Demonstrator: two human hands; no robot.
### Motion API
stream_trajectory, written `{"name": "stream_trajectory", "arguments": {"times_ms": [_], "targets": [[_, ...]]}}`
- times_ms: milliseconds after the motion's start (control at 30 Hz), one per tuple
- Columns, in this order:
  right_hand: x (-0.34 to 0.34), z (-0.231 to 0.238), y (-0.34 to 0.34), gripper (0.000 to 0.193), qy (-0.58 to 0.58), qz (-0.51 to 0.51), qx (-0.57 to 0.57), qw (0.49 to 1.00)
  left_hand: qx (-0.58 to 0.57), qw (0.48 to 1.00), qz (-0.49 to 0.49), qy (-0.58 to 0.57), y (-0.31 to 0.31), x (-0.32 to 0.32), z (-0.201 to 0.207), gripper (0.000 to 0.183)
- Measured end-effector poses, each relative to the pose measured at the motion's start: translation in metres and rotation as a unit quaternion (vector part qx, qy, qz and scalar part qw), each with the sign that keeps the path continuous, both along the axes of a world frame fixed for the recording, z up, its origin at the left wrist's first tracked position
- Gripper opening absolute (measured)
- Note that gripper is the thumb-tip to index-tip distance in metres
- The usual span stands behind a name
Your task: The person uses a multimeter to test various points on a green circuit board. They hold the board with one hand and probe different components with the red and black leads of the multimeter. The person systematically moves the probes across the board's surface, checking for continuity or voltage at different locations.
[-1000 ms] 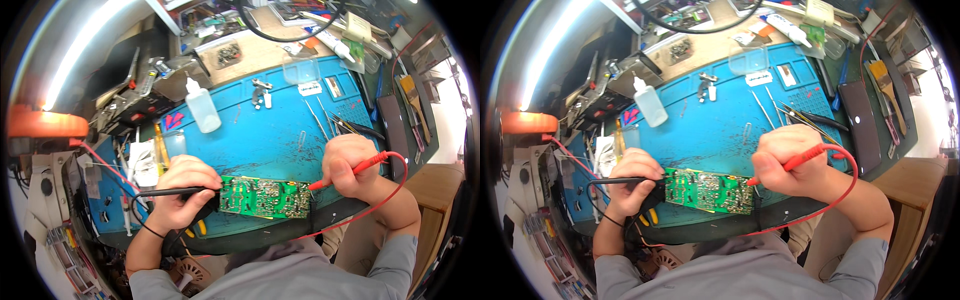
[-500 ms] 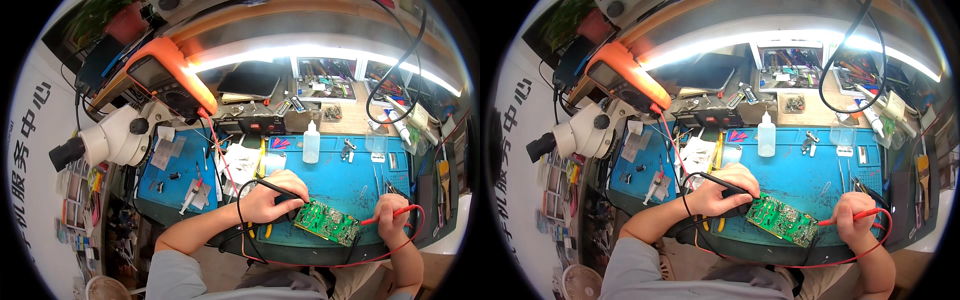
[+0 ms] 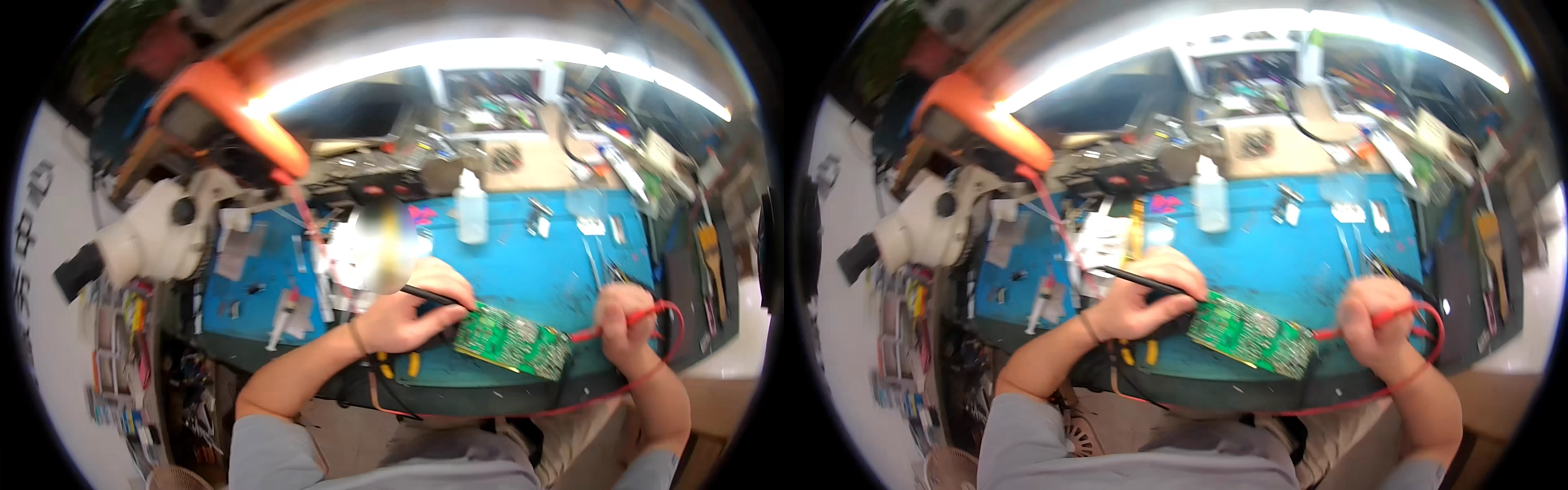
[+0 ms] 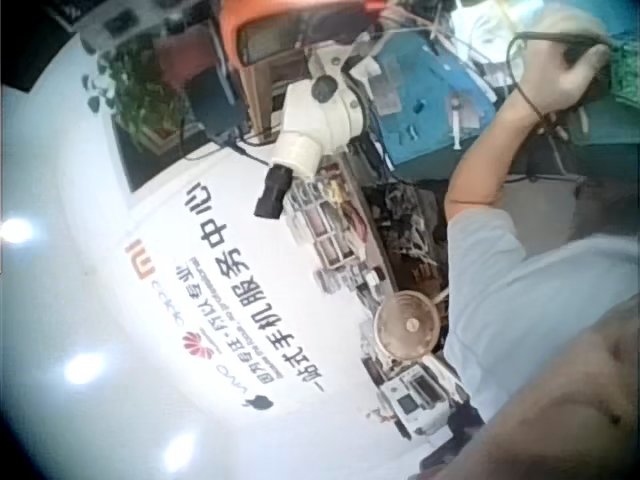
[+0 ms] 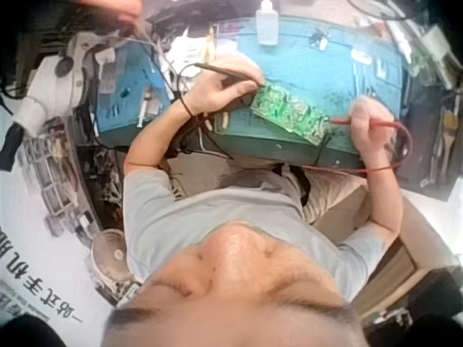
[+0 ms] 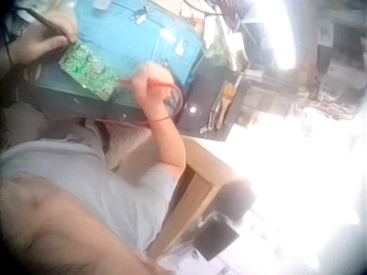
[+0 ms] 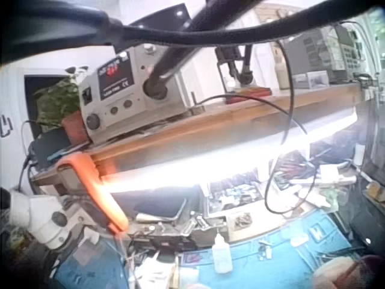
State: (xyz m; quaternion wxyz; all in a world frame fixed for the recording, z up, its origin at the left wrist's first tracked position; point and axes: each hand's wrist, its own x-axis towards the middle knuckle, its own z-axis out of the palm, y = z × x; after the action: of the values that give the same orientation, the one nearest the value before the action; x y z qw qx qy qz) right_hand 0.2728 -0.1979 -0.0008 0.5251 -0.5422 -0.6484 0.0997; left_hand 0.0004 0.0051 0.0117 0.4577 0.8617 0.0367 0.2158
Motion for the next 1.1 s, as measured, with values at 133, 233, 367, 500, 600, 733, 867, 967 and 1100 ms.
{"name": "stream_trajectory", "arguments": {"times_ms": [133,233,367,500,600,733,867,967,1100], "targets": [[-0.005,0.003,0.004,0.026,-0.019,-0.004,0.005,1.0,0.001,1.0,0.012,0.008,-0.001,0.0,-0.006,0.009],[-0.001,-0.006,0.006,0.027,0.015,0.021,0.031,0.999,0.011,0.999,0.025,0.017,-0.002,0.001,-0.004,0.011],[-0.004,-0.007,0.003,0.031,0.042,0.016,0.038,0.998,0.014,0.999,0.026,0.029,-0.004,0.005,-0.003,0.014],[-0.004,-0.008,0.004,0.034,0.035,0.019,0.041,0.998,0.007,0.999,0.03,0.02,-0.004,0.003,-0.004,0.008],[-0.006,-0.006,0.006,0.034,0.058,0.013,0.051,0.997,0.007,0.999,0.034,0.022,-0.004,0.003,-0.004,0.009],[-0.008,0.006,0.003,0.034,0.132,-0.013,0.05,0.99,0.009,0.999,0.035,0.027,-0.003,0.003,-0.004,0.013],[-0.004,0.003,0.002,0.032,0.105,-0.021,0.044,0.993,0.011,0.999,0.034,0.027,-0.003,0.004,-0.004,0.013],[-0.003,0.002,0.001,0.033,0.084,-0.022,0.035,0.996,0.01,0.999,0.033,0.028,-0.004,0.005,-0.005,0.015],[-0.005,0.0,0.004,0.034,0.087,0.012,0.049,0.995,0.014,0.999,0.036,0.023,-0.004,0.003,-0.006,0.02]]}}
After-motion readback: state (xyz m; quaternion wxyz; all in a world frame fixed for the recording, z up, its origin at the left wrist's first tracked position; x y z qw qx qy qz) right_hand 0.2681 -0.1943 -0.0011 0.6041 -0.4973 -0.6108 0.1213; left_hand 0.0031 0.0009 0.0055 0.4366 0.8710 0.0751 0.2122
